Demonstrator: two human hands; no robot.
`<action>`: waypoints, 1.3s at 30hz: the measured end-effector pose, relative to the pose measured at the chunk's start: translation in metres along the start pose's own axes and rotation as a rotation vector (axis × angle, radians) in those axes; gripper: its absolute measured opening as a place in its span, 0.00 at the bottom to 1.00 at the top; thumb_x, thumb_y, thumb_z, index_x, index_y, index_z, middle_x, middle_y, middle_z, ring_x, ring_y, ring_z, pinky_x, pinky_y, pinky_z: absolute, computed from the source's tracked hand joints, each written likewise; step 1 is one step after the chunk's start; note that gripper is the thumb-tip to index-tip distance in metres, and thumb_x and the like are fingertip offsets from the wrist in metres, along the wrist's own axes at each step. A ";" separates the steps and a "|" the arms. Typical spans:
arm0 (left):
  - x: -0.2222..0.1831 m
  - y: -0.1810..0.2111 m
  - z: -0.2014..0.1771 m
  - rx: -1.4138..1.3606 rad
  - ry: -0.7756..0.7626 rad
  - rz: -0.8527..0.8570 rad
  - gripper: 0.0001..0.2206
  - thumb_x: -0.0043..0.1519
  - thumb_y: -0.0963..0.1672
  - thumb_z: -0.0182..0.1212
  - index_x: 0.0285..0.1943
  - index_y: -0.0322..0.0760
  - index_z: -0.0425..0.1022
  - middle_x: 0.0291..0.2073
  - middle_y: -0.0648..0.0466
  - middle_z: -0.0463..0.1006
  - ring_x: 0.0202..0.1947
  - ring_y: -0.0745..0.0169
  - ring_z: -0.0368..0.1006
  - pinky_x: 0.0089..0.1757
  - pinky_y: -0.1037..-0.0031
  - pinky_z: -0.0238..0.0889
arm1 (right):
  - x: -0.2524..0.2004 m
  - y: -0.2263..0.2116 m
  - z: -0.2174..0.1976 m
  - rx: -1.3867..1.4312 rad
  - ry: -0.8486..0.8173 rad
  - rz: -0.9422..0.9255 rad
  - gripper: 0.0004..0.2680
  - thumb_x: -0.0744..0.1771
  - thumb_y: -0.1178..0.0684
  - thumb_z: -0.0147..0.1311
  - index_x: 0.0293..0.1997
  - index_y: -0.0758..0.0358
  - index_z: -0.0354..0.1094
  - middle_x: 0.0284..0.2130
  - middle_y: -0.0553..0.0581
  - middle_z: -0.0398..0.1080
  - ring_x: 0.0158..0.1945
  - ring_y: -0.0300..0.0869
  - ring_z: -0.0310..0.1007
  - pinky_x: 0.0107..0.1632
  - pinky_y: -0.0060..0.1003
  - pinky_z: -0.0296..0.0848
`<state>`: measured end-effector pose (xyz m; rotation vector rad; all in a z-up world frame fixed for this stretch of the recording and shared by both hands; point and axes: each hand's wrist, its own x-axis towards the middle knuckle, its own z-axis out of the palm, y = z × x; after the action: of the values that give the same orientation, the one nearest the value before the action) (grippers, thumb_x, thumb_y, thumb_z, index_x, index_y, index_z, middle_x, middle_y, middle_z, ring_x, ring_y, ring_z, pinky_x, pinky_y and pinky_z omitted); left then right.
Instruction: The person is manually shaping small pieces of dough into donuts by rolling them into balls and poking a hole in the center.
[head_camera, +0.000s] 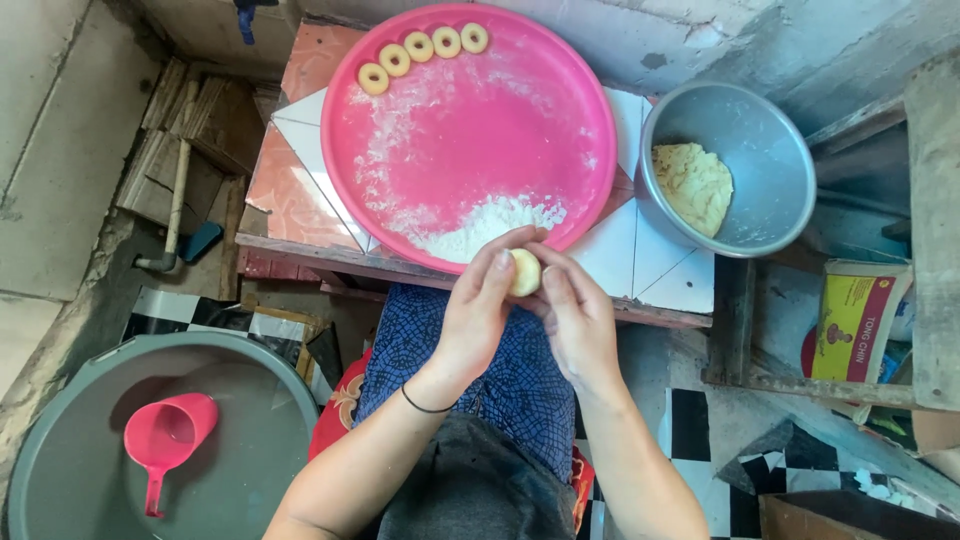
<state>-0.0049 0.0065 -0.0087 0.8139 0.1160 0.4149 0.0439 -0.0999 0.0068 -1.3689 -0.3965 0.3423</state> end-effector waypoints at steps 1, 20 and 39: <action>-0.001 0.007 0.003 0.154 -0.010 0.059 0.20 0.73 0.47 0.45 0.70 0.32 0.67 0.63 0.42 0.73 0.63 0.56 0.68 0.61 0.63 0.63 | 0.001 0.001 -0.001 0.043 -0.024 0.021 0.13 0.71 0.57 0.48 0.62 0.72 0.67 0.53 0.65 0.72 0.52 0.44 0.74 0.53 0.47 0.80; 0.020 -0.004 0.008 -0.242 0.291 -0.180 0.24 0.72 0.53 0.43 0.63 0.29 0.71 0.58 0.35 0.76 0.60 0.40 0.73 0.57 0.50 0.68 | 0.013 0.011 0.027 -0.784 0.056 -0.643 0.09 0.68 0.57 0.60 0.53 0.58 0.77 0.46 0.55 0.79 0.48 0.48 0.80 0.53 0.40 0.78; 0.030 -0.009 0.000 -0.470 0.099 -0.357 0.25 0.70 0.51 0.46 0.71 0.33 0.67 0.62 0.38 0.73 0.61 0.47 0.71 0.57 0.52 0.67 | 0.013 0.017 -0.005 -0.884 -0.072 -0.705 0.20 0.64 0.49 0.68 0.61 0.64 0.71 0.51 0.58 0.74 0.51 0.54 0.73 0.57 0.48 0.69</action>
<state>0.0251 0.0129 -0.0140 0.2981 0.2416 0.1322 0.0577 -0.0954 -0.0095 -1.9443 -1.1383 -0.4302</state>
